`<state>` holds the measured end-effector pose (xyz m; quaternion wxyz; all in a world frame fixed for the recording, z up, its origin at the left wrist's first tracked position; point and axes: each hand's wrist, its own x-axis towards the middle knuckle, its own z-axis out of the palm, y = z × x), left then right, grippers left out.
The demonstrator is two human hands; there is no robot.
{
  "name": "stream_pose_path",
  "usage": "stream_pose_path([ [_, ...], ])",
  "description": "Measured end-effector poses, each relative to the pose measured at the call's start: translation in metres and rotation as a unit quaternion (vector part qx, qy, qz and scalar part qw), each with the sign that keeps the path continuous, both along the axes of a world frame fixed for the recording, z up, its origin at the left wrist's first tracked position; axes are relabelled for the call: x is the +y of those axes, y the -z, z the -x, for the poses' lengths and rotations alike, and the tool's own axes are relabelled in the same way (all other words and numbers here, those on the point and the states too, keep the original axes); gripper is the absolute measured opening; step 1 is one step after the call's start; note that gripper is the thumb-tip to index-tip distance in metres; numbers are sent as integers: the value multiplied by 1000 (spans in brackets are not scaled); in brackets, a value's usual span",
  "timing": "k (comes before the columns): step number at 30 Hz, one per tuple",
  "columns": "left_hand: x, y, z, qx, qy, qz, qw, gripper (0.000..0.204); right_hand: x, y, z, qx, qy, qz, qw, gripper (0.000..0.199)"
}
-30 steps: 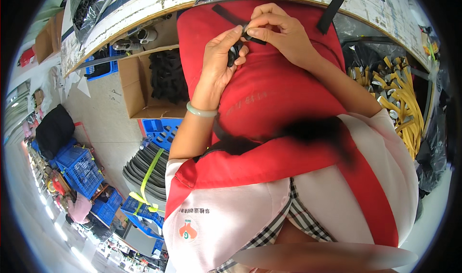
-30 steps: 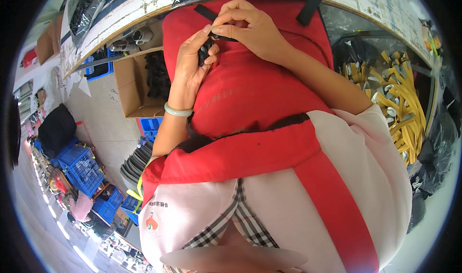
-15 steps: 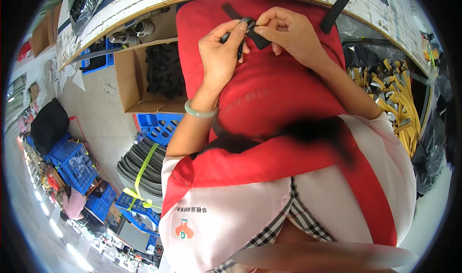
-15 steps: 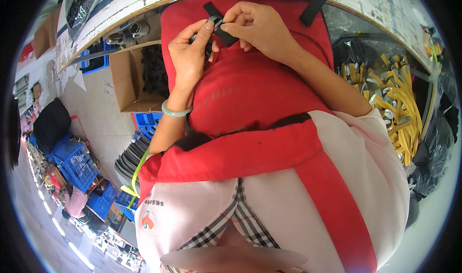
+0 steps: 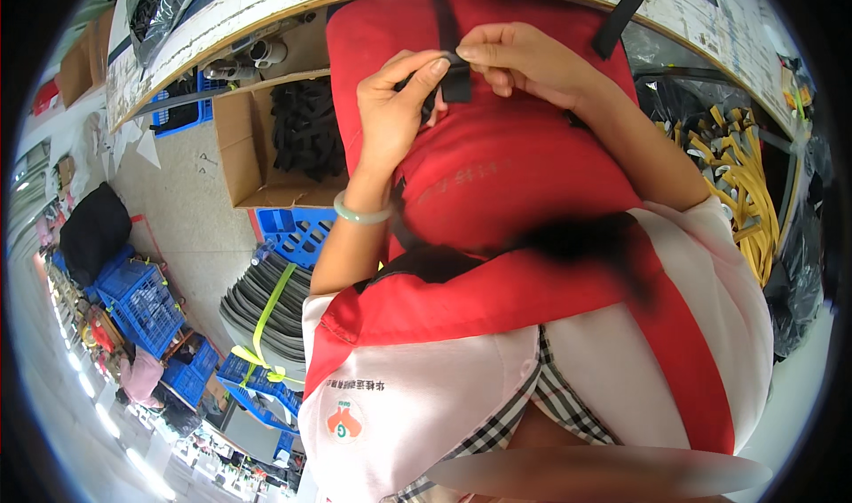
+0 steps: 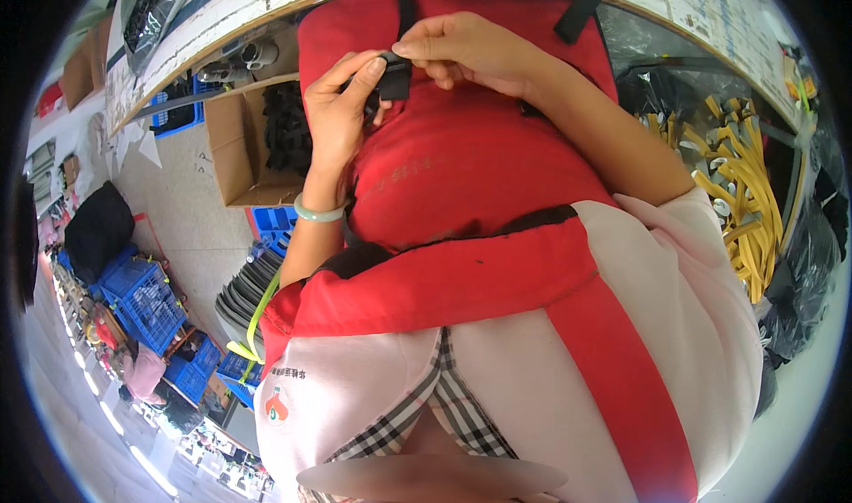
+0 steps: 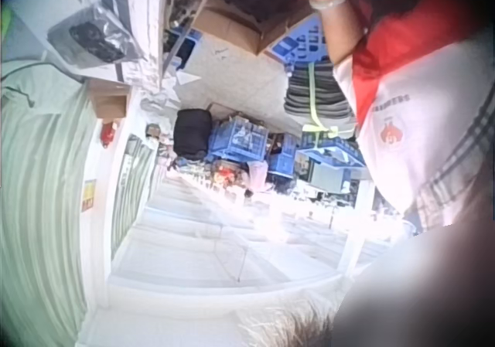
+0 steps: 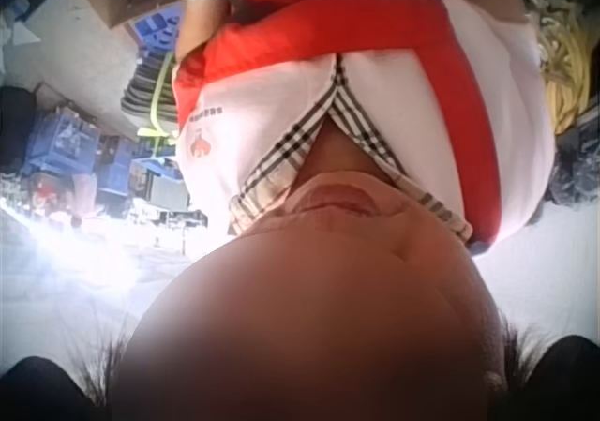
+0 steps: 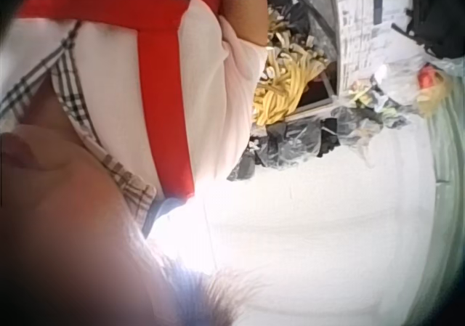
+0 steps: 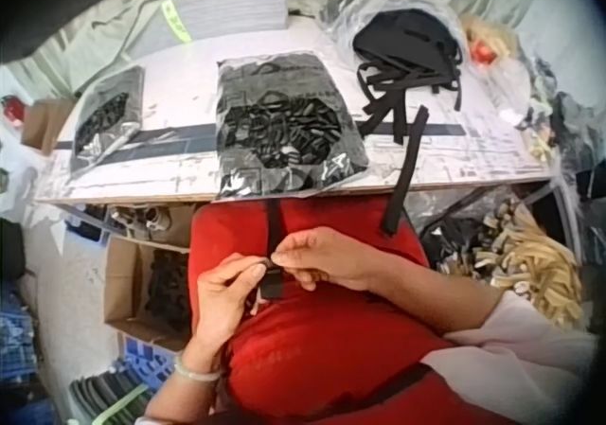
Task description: Assembling plastic buckles by threading black fabric straps through them at a workbench.
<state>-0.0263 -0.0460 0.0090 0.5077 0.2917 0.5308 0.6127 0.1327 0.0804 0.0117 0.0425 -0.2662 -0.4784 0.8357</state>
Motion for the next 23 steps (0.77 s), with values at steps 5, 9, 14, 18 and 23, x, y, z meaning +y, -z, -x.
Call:
stream_pose_path([
  [5,-36,-28,38,-21,-35,16,999,12,15,12,29,-9,63,-119,991,23],
  [9,-56,-28,58,60,-61,-21,996,12,-15,-22,56,12,-102,-99,990,24],
  [14,-64,-31,53,36,-45,-16,998,11,-21,-20,75,47,-195,-13,980,21],
  [18,-94,-60,88,76,-5,32,997,10,-5,-5,82,24,-54,-130,990,21],
  [23,-145,-97,138,333,-238,70,910,47,5,-3,74,-37,-89,-216,971,27],
])
